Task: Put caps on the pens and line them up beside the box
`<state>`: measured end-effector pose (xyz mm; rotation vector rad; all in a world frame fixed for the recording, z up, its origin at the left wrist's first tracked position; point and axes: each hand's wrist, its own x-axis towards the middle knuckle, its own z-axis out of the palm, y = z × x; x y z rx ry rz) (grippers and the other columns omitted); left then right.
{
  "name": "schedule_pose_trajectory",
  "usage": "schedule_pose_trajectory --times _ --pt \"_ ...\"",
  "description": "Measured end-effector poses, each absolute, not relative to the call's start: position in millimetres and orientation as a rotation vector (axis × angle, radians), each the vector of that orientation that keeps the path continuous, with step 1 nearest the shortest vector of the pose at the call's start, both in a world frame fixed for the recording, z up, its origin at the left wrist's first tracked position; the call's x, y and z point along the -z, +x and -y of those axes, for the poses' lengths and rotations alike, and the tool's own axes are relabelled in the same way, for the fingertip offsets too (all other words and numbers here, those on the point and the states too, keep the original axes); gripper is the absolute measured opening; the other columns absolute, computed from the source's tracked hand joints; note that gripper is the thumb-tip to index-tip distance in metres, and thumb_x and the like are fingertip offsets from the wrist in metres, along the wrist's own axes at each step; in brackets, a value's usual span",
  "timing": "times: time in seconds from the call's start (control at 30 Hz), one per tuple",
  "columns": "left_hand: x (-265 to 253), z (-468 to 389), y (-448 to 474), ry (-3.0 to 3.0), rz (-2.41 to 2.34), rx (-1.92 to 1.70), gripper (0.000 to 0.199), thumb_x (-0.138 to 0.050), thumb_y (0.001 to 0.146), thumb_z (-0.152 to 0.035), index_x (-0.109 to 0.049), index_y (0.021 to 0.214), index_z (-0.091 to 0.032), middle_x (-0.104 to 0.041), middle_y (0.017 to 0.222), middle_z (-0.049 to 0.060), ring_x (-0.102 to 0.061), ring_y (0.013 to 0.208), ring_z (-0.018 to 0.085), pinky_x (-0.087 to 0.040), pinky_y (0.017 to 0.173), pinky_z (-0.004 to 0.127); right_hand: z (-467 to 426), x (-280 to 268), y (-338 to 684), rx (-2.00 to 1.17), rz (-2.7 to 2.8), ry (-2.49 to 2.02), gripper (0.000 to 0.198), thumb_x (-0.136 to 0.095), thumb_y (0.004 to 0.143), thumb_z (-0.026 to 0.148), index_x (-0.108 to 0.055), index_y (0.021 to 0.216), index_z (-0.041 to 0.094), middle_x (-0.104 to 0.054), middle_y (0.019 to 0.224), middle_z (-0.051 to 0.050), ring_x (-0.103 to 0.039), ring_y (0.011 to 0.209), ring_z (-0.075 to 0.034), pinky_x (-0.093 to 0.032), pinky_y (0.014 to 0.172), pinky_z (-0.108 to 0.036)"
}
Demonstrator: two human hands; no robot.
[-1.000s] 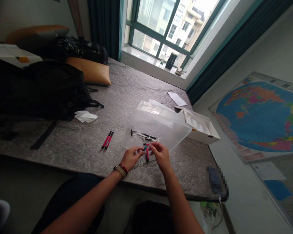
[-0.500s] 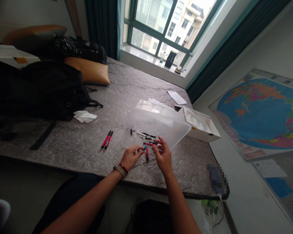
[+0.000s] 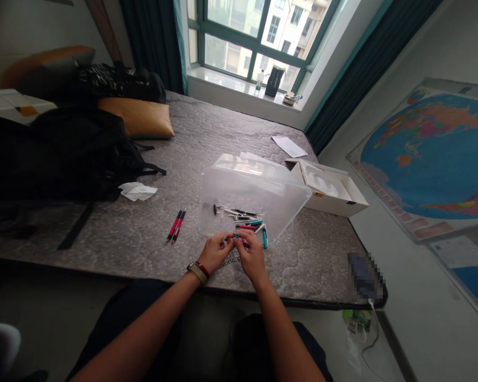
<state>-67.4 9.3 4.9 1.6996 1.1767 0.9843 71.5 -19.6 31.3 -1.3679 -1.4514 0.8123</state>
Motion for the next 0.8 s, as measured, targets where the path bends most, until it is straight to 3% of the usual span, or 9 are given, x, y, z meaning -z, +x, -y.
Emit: schedule_pose_trajectory --times 0.13,0.37,0.6,0.8 --pt "-10.0 -7.7 -69.0 1.704 -1.184 -0.946 0.025 -0.052 0.085 -0.021 -0.062 0.108 -0.018 -0.061 0.077 -0.001 -0.048 0.058 0.01 -0.038 0.06 0.022 19.3 -27.7 81.0 -0.798 1.428 -1.38 0.028 -0.053 0.093 0.039 -0.066 0.113 0.024 -0.065 0.113 -0.007 -0.062 0.105 -0.02 -0.053 0.084 -0.031" --pt "0.5 -3.7 -68.6 1.791 -1.166 -0.878 0.053 -0.047 0.069 -0.003 -0.043 0.118 -0.02 -0.061 0.089 -0.001 -0.051 0.065 0.012 -0.043 0.072 0.025 25.1 -35.5 89.6 -0.636 1.719 -1.359 0.029 -0.05 0.096 0.032 -0.065 0.121 0.026 -0.064 0.104 -0.006 -0.061 0.097 -0.018 -0.048 0.087 -0.031" --pt "5.8 -3.2 -70.5 1.974 -1.35 -0.792 0.058 -0.044 0.065 0.001 -0.043 0.118 -0.022 -0.063 0.089 0.001 -0.058 0.091 0.02 -0.042 0.086 0.031 27.8 -33.1 104.0 -0.472 1.902 -1.506 0.029 -0.055 0.094 0.031 -0.067 0.12 0.027 -0.06 0.098 -0.005 -0.06 0.087 -0.018 -0.048 0.084 -0.031" --pt "0.9 -0.3 -69.1 2.176 -1.446 -0.62 0.057 -0.046 0.067 0.002 -0.049 0.119 -0.021 -0.066 0.088 0.004 -0.056 0.092 0.024 -0.04 0.084 0.035 27.6 -25.1 108.5 -0.396 2.001 -1.586 0.026 -0.058 0.092 0.028 -0.07 0.115 0.027 -0.059 0.095 -0.005 -0.059 0.085 -0.017 -0.048 0.081 -0.028"
